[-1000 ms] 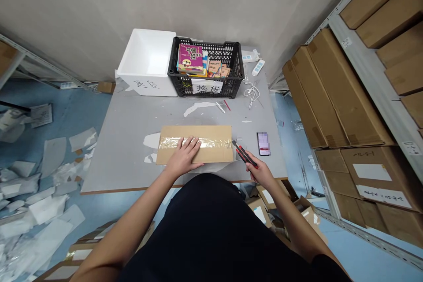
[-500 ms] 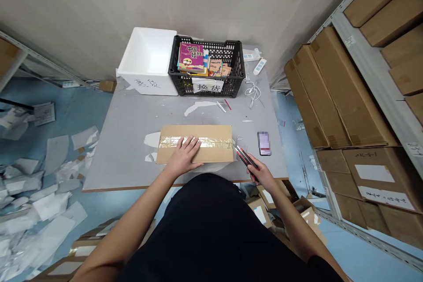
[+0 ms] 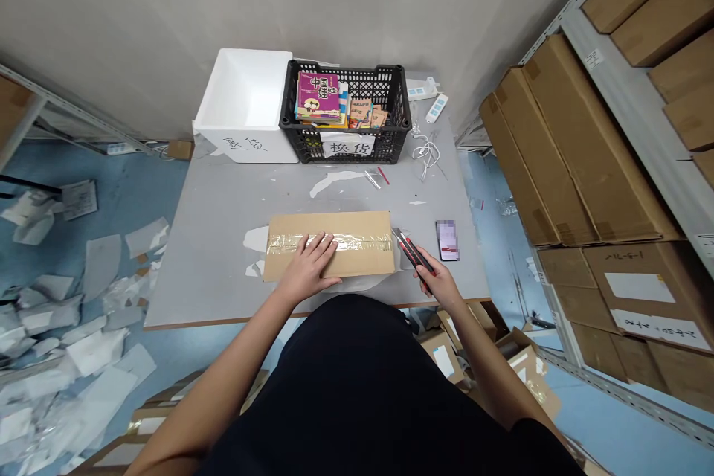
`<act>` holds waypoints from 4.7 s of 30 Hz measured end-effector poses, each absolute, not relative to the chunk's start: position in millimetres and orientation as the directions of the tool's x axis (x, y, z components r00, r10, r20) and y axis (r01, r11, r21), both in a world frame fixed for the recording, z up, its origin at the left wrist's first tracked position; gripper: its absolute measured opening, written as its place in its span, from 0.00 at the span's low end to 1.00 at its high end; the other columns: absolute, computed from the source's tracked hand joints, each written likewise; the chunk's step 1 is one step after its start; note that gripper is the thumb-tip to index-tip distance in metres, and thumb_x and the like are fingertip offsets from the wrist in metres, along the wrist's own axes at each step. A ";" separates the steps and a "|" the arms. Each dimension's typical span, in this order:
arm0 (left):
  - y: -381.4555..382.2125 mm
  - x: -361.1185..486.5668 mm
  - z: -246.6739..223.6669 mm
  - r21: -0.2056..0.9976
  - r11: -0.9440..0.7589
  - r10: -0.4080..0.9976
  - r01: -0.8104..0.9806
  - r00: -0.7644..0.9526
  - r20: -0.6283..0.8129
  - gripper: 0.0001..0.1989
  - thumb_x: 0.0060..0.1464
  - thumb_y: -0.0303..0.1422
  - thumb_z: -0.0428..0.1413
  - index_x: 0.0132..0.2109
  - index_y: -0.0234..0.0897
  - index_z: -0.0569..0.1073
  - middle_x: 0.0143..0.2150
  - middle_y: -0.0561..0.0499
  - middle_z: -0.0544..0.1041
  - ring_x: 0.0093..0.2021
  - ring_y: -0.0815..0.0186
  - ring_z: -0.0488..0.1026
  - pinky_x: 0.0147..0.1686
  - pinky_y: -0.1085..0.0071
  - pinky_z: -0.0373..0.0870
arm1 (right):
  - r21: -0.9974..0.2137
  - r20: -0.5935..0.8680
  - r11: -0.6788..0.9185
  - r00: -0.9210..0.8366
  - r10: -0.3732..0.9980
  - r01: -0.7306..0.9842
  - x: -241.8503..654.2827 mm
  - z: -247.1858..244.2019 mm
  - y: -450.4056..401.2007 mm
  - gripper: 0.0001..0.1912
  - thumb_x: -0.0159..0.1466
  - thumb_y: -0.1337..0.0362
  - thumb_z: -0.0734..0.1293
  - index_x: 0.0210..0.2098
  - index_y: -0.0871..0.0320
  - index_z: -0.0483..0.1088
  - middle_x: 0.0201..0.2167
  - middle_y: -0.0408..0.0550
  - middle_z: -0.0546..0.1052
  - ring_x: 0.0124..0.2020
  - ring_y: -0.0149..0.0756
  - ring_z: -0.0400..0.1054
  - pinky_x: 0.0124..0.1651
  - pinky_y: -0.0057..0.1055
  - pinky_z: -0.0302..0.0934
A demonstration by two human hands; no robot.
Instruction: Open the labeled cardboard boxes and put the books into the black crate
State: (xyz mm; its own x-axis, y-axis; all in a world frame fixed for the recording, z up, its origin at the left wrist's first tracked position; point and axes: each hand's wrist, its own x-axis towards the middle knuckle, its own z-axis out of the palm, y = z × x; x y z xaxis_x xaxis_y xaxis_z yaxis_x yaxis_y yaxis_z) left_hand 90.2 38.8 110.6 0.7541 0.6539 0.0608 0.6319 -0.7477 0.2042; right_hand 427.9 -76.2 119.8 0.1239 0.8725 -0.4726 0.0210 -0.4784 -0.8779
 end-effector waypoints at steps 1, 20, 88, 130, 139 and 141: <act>38.9 90.1 110.7 0.201 -0.748 0.653 0.632 0.755 0.056 0.43 0.54 0.55 0.53 0.69 0.38 0.53 0.69 0.40 0.58 0.70 0.47 0.48 0.67 0.43 0.42 | -0.878 -0.470 -0.478 0.130 0.873 0.032 427.5 121.6 -74.1 0.41 0.59 0.47 0.65 0.67 0.53 0.53 0.29 0.41 0.72 0.15 0.24 0.58 0.13 0.22 0.51; 40.0 89.4 110.1 0.210 -0.752 0.647 0.625 0.761 0.054 0.42 0.56 0.54 0.52 0.70 0.38 0.51 0.69 0.41 0.57 0.70 0.47 0.48 0.67 0.43 0.41 | -0.874 -0.479 -0.485 0.146 0.866 0.011 427.1 120.5 -68.8 0.42 0.58 0.45 0.66 0.68 0.52 0.53 0.29 0.41 0.72 0.14 0.24 0.59 0.12 0.22 0.52; 41.6 92.8 104.3 0.265 -0.694 0.701 0.670 0.712 0.034 0.38 0.55 0.52 0.55 0.67 0.40 0.58 0.69 0.40 0.58 0.70 0.45 0.48 0.67 0.43 0.40 | -0.817 -0.577 -0.576 0.084 0.812 -0.037 408.5 113.9 -108.5 0.36 0.60 0.54 0.65 0.67 0.48 0.55 0.23 0.37 0.70 0.12 0.24 0.56 0.11 0.21 0.50; -17.3 49.3 122.8 0.663 0.066 0.955 0.746 0.146 -0.259 0.31 0.56 0.42 0.55 0.64 0.38 0.62 0.44 0.47 0.74 0.37 0.64 0.76 0.38 0.67 0.74 | -0.954 -0.223 -0.216 0.009 0.975 -0.205 292.5 106.4 123.3 0.23 0.52 0.47 0.72 0.41 0.54 0.69 0.39 0.44 0.77 0.38 0.33 0.72 0.38 0.28 0.67; 94.5 18.5 126.0 0.472 -0.243 0.970 0.848 0.221 0.102 0.30 0.57 0.44 0.53 0.64 0.35 0.63 0.65 0.38 0.62 0.65 0.49 0.59 0.61 0.53 0.60 | -0.947 -0.315 -0.240 0.481 0.818 -0.211 339.2 102.8 -29.8 0.23 0.57 0.48 0.70 0.45 0.55 0.66 0.38 0.47 0.77 0.37 0.36 0.75 0.38 0.33 0.71; 122.2 14.2 122.4 0.451 -0.250 0.963 0.857 0.268 0.025 0.35 0.56 0.46 0.54 0.65 0.33 0.60 0.66 0.36 0.61 0.65 0.46 0.58 0.61 0.52 0.58 | -0.924 -0.374 -0.257 0.525 0.764 -0.284 336.4 98.5 -68.2 0.23 0.57 0.48 0.70 0.46 0.53 0.65 0.39 0.47 0.77 0.38 0.37 0.75 0.37 0.35 0.72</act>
State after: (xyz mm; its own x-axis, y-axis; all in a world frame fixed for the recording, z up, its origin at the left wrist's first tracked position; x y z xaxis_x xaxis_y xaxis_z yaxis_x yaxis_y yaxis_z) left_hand 14.2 122.2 122.4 0.2681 0.9631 0.0248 0.8569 -0.2502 0.4507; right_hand 336.4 -68.2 98.5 0.5251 0.7643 -0.3743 -0.2836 -0.2575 -0.9237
